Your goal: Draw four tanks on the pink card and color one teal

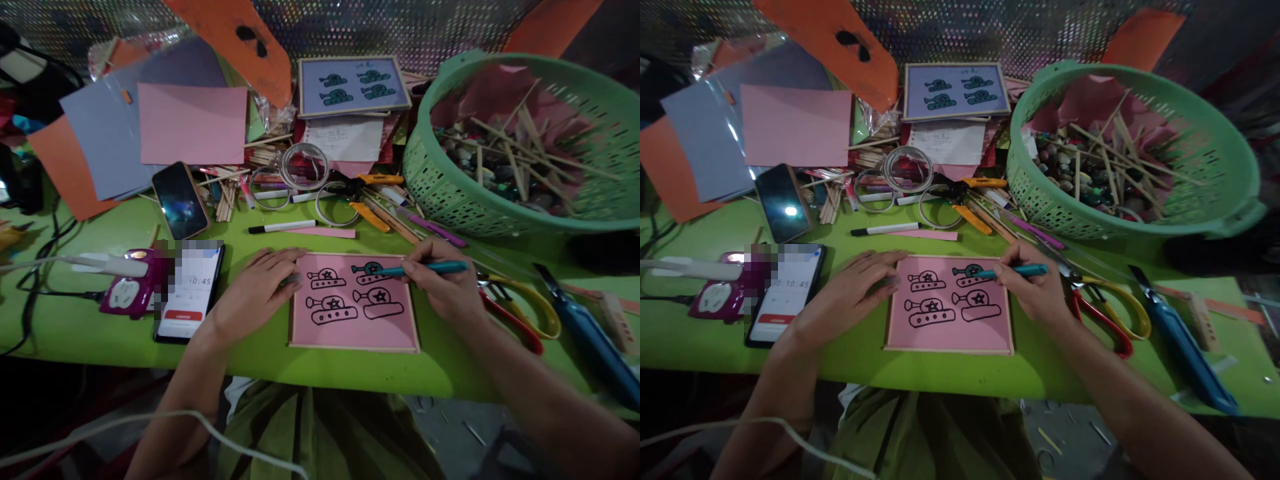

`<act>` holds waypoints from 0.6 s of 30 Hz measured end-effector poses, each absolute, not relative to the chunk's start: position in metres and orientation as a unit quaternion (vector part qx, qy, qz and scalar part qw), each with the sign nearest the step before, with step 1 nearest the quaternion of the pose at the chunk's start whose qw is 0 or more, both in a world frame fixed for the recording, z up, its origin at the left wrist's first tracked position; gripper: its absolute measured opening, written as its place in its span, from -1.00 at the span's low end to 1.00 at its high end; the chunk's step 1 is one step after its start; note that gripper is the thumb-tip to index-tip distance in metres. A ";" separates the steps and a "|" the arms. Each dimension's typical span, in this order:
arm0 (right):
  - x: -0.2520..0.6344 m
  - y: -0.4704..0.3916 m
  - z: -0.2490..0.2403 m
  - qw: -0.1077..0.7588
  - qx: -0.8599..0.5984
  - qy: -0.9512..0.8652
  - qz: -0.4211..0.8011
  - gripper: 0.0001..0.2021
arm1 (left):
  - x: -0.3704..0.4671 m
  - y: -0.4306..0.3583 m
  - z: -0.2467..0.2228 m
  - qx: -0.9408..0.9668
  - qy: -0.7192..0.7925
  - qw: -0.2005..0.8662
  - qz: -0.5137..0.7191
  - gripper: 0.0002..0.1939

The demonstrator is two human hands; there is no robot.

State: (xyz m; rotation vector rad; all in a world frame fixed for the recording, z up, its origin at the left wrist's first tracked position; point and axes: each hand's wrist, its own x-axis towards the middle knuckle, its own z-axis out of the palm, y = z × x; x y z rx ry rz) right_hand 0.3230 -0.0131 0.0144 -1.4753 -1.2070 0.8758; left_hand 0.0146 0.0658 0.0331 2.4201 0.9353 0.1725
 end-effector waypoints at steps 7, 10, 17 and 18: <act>0.323 -0.013 0.014 0.482 -0.615 -0.524 0.338 -0.86 | 0.015 0.066 0.035 0.895 0.347 0.272 0.064 -0.73; 0.323 -0.013 0.014 0.479 -0.620 -0.526 0.331 -0.86 | 0.016 0.066 0.034 0.894 0.349 0.273 0.064 -0.74; 0.324 -0.014 0.015 0.478 -0.631 -0.514 0.330 -0.85 | 0.015 0.066 0.034 0.894 0.351 0.273 0.060 -0.74; 0.324 -0.014 0.014 0.481 -0.630 -0.512 0.333 -0.85 | 0.015 0.066 0.035 0.894 0.351 0.273 0.059 -0.74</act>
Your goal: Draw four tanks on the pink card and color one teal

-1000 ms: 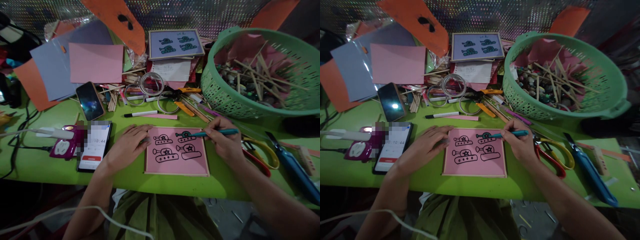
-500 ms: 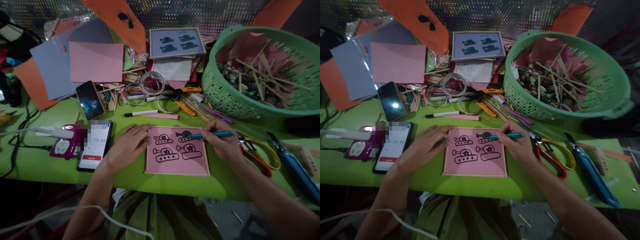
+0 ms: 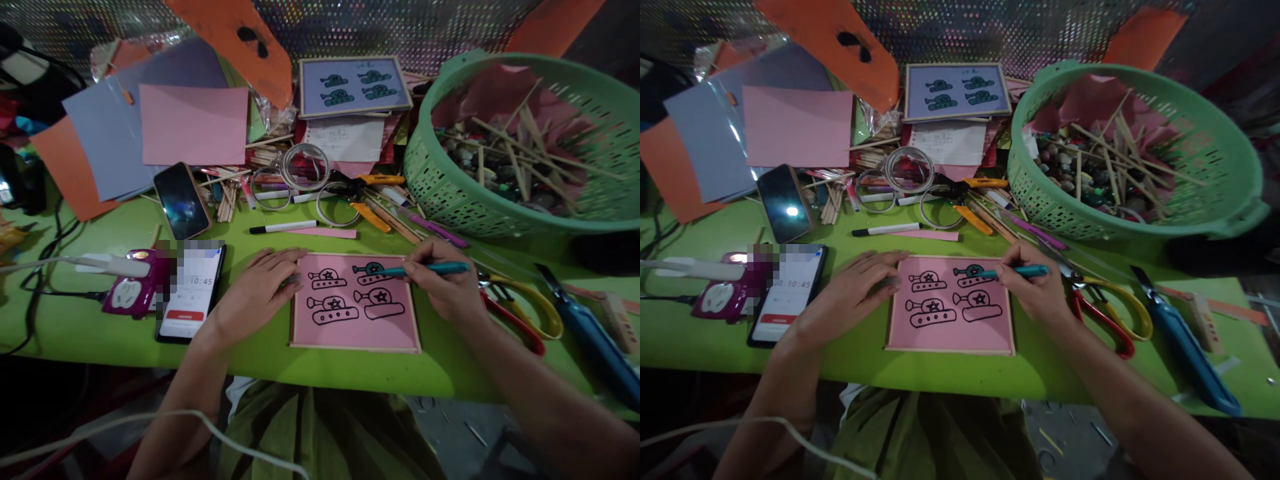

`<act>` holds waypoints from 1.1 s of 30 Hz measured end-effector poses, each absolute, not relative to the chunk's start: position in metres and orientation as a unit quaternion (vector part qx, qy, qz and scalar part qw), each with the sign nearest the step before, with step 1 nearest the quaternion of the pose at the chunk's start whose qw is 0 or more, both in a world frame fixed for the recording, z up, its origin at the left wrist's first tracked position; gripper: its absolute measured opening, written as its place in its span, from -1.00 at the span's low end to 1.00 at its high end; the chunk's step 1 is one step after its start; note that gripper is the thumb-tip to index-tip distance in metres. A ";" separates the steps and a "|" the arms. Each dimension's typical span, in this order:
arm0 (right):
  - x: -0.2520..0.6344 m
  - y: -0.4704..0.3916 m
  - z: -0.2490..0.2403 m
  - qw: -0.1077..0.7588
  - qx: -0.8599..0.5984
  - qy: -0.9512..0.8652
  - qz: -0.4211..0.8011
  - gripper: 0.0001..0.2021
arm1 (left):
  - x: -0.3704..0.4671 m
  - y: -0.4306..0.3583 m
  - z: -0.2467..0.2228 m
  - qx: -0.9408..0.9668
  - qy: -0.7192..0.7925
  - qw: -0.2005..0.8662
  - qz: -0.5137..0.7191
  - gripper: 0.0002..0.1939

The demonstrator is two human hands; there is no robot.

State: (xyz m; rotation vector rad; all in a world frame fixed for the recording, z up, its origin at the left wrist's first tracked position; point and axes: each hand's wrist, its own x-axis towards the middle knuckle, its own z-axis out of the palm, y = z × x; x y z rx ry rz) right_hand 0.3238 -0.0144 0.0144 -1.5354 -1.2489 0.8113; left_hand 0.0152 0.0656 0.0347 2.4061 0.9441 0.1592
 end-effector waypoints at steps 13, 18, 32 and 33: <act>0.323 -0.013 0.012 0.483 -0.624 -0.506 0.349 -0.82 | 0.016 0.065 0.036 0.893 0.354 0.275 0.050 -0.75; 0.321 -0.013 0.013 0.476 -0.626 -0.515 0.342 -0.82 | 0.016 0.065 0.035 0.895 0.351 0.268 0.054 -0.76; 0.319 -0.012 0.017 0.457 -0.641 -0.534 0.308 -0.78 | 0.016 0.065 0.035 0.893 0.352 0.273 0.059 -0.76; 0.319 -0.012 0.017 0.459 -0.640 -0.532 0.310 -0.78 | 0.016 0.065 0.035 0.894 0.352 0.272 0.060 -0.75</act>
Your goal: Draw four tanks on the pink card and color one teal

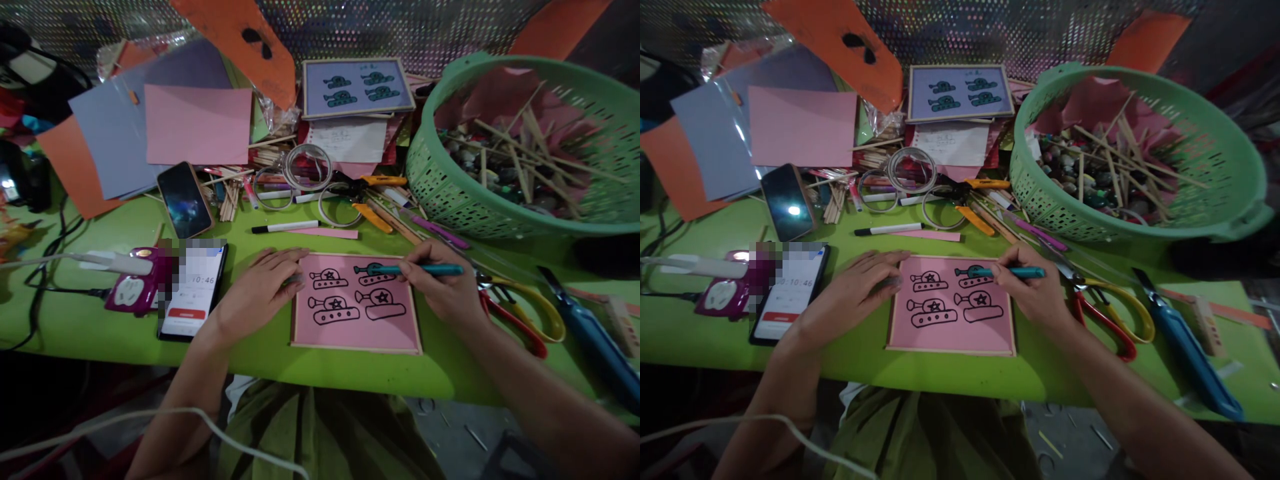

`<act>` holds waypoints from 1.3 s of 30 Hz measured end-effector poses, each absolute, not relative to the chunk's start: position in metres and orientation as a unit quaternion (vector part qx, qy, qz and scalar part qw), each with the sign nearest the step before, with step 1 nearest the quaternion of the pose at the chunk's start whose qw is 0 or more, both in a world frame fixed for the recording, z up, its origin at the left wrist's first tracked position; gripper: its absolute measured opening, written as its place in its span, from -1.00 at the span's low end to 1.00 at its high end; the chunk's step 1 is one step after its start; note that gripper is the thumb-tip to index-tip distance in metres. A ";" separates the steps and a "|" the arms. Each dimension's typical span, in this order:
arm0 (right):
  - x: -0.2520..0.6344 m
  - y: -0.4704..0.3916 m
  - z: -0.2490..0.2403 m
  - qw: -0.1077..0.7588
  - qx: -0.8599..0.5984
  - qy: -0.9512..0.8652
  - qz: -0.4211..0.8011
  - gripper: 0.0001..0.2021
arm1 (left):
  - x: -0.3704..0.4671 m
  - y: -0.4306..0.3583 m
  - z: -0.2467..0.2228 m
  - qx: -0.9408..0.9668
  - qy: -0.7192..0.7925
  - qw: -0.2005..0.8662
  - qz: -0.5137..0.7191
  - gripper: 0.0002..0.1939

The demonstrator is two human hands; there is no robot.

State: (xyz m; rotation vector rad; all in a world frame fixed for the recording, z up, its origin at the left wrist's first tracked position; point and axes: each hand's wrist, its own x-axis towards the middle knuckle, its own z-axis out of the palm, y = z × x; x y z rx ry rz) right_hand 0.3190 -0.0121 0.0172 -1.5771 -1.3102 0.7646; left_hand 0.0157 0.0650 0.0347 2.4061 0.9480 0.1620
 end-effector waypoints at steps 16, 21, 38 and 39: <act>0.318 -0.010 0.019 0.468 -0.650 -0.511 0.311 -0.79 | 0.015 0.065 0.035 0.893 0.351 0.275 0.065 -0.73; 0.318 -0.010 0.019 0.464 -0.650 -0.518 0.306 -0.81 | 0.015 0.065 0.034 0.894 0.351 0.273 0.064 -0.73; 0.329 -0.012 0.033 0.636 -0.582 -0.441 0.248 -0.80 | 0.015 0.064 0.037 0.889 0.345 0.269 0.135 -0.74; 0.330 -0.011 0.033 0.646 -0.576 -0.448 0.226 -0.80 | 0.015 0.063 0.037 0.891 0.340 0.264 0.144 -0.74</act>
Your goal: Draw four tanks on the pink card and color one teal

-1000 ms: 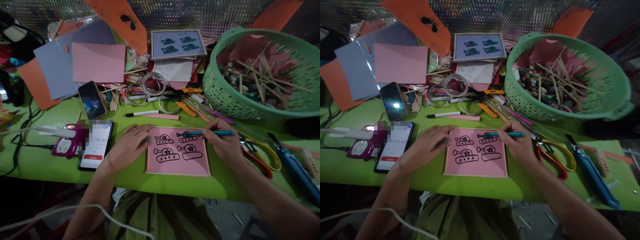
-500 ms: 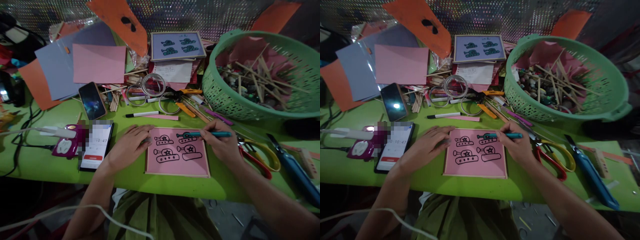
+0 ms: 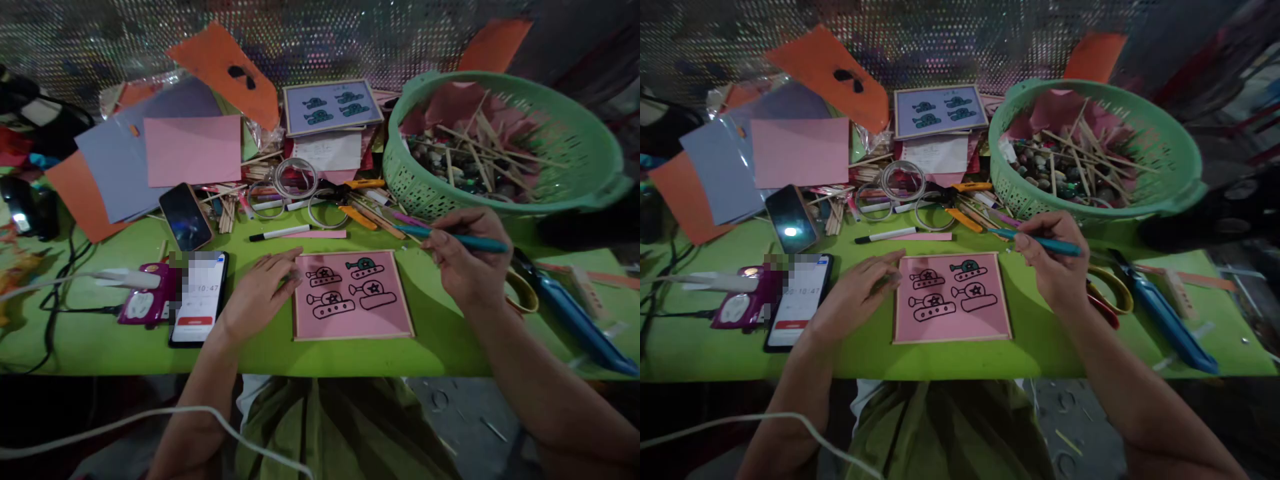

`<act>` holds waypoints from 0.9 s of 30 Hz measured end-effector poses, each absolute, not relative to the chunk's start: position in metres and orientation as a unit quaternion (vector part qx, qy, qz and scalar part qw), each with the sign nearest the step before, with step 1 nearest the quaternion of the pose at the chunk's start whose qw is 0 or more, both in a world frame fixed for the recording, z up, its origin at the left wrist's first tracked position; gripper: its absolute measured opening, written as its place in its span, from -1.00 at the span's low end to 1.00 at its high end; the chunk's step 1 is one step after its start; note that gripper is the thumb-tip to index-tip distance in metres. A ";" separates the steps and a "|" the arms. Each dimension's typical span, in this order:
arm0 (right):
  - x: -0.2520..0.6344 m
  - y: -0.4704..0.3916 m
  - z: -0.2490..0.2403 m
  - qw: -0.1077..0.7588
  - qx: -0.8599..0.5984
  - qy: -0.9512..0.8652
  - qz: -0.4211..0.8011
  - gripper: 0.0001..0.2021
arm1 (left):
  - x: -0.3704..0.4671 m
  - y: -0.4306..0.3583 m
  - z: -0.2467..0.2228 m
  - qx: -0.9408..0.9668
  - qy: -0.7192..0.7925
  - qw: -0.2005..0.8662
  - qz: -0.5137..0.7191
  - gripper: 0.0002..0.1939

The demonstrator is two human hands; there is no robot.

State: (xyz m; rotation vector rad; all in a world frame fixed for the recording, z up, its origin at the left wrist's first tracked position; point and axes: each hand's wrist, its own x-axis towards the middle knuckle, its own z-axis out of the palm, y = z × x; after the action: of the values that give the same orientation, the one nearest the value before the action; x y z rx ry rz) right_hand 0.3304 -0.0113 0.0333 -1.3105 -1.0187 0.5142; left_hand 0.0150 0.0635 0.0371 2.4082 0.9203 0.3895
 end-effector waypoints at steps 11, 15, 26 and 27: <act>0.321 -0.022 0.048 0.664 -0.571 -0.406 0.263 -0.86 | 0.025 0.051 0.041 0.911 0.276 0.233 0.197 -0.82; 0.315 -0.033 0.034 0.666 -0.581 -0.364 0.294 -0.90 | 0.036 0.023 0.052 0.931 0.215 0.231 0.180 -0.80; 0.298 -0.033 0.023 0.664 -0.593 -0.320 0.323 -0.91 | 0.051 -0.028 0.025 0.987 -0.018 0.158 0.035 -0.69; 0.298 -0.033 0.023 0.660 -0.598 -0.319 0.324 -0.90 | 0.050 -0.028 0.021 0.987 -0.015 0.157 0.034 -0.69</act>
State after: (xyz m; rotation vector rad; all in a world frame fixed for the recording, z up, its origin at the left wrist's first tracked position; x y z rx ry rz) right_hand 0.2975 -0.0332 0.0230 -1.3532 -0.7223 0.7320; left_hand 0.0499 -0.0282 0.0209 2.8241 -0.0433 0.0980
